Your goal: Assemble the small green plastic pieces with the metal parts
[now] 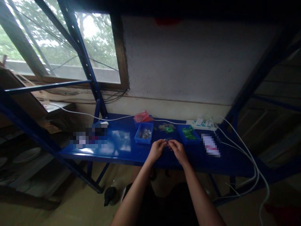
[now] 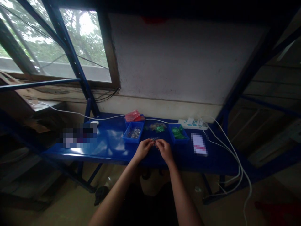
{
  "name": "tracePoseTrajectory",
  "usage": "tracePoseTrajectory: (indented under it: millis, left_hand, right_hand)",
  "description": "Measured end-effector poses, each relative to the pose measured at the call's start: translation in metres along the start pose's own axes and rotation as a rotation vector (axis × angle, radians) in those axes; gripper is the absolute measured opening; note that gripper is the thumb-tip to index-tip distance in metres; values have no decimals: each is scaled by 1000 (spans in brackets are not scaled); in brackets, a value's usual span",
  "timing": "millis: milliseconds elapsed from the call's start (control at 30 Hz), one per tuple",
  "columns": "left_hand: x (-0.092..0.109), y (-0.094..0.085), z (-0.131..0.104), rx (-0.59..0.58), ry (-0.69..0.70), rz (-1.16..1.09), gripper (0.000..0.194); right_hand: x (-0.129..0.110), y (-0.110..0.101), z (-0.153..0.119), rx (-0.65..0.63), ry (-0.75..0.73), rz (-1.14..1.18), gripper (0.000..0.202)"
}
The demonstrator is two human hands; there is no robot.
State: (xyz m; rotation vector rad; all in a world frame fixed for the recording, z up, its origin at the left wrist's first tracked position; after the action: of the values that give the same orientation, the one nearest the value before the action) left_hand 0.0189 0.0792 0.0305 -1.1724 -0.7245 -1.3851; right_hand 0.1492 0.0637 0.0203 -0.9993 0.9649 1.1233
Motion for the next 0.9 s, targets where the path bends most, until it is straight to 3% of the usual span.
tracePoseTrajectory:
  millis: [433,900]
  left_hand:
    - [3,2,-1,-56,-7,-17,24]
    - [9,4,-2,-92,44,41,32]
  right_hand:
    - [0,7,2,-77,-54,-81,24]
    - [-3,6,-1,-68,-75,-141,22]
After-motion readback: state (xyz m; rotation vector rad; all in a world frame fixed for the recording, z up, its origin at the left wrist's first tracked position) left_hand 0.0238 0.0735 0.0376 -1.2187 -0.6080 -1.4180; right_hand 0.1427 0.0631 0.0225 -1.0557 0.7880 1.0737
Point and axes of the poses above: each hand's wrist, its own z-axis towards the middle knuckle, its own y-axis out of the palm, x = y × z, the point moved 8 cm from there along z, towards the middle knuckle
